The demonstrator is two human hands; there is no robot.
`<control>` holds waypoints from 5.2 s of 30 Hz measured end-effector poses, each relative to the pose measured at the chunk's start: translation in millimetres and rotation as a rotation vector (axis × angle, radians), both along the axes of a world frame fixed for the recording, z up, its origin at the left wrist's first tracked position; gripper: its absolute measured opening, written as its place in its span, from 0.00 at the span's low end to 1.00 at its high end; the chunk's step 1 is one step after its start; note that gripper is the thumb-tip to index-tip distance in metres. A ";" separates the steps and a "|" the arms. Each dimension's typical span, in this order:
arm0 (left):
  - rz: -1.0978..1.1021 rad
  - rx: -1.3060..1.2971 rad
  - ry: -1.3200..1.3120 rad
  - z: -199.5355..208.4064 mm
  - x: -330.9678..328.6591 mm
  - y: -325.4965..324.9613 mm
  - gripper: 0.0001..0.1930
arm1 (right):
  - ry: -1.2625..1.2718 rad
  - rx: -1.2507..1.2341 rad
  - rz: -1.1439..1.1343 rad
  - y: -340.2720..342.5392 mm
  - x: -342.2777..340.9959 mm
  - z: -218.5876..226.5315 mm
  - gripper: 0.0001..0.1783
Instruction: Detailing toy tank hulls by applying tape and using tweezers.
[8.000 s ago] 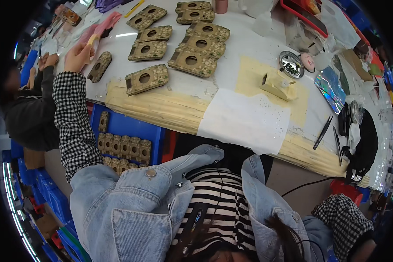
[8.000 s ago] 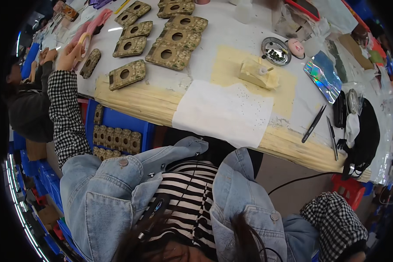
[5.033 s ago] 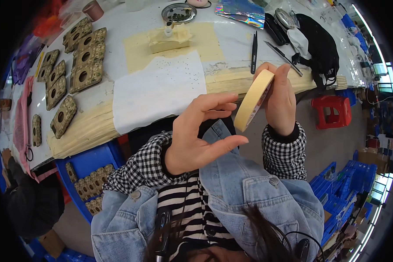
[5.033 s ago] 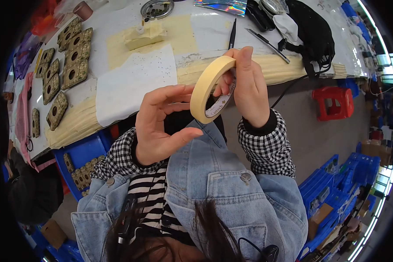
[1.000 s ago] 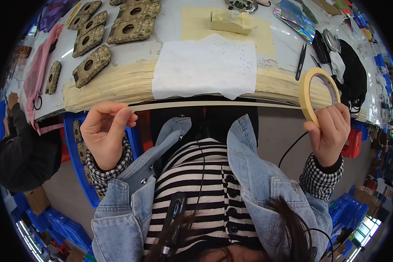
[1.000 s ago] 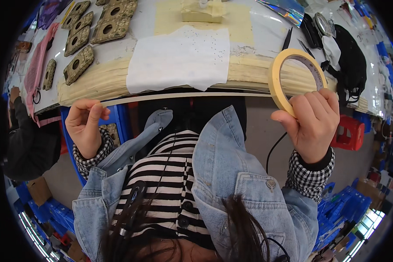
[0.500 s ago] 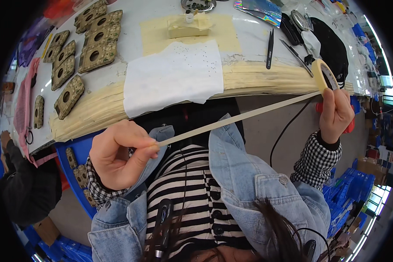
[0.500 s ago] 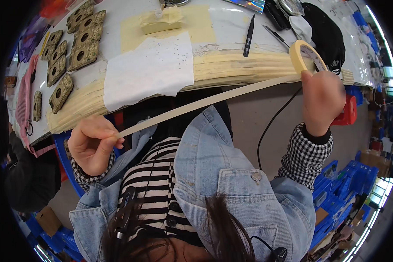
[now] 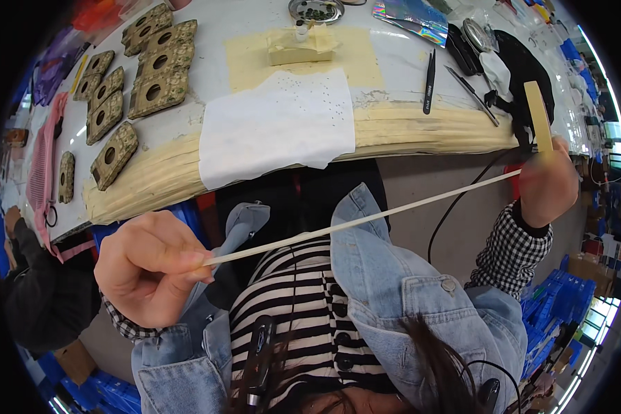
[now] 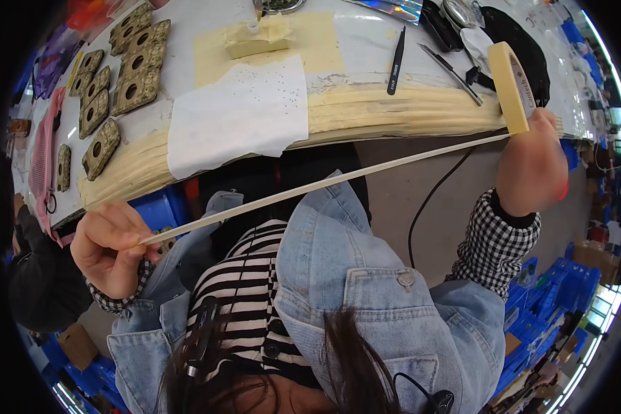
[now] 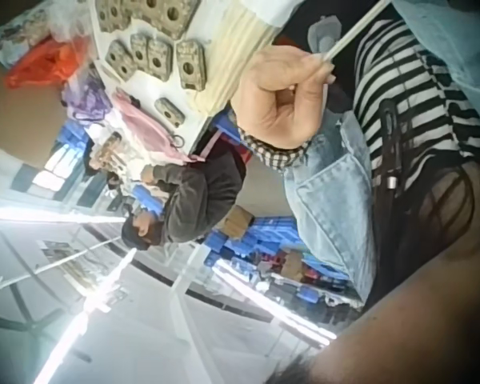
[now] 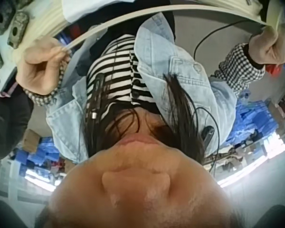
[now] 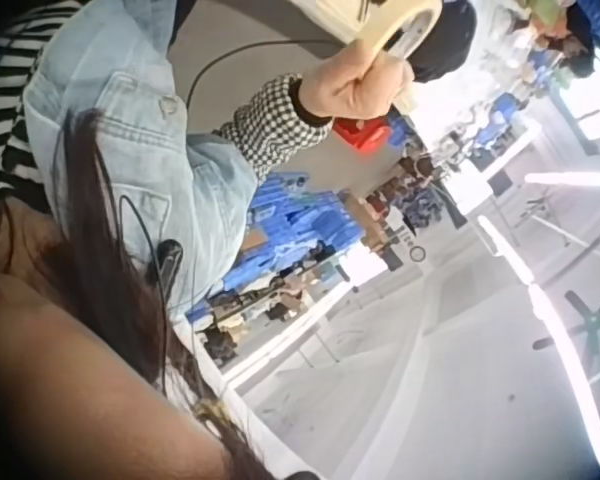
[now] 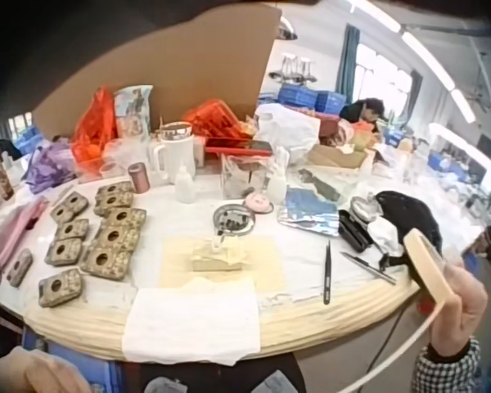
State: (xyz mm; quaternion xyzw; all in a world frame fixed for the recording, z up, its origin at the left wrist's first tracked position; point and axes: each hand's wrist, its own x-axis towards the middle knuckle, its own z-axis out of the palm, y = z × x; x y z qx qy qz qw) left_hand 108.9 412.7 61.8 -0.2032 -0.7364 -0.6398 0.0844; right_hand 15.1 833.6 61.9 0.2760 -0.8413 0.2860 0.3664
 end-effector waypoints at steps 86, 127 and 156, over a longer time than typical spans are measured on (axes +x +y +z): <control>0.638 -0.462 -0.127 -76.9 -24.4 -26.5 0.18 | -0.588 0.276 0.117 -106.7 -27.3 -62.5 0.13; 0.499 -1.035 0.713 -145.7 -14.4 -51.9 0.28 | -0.130 0.501 0.151 -83.7 2.5 -114.5 0.38; -0.159 0.226 -0.061 -62.6 -52.4 113.2 0.21 | -0.177 0.172 0.289 -113.5 16.7 -35.0 0.21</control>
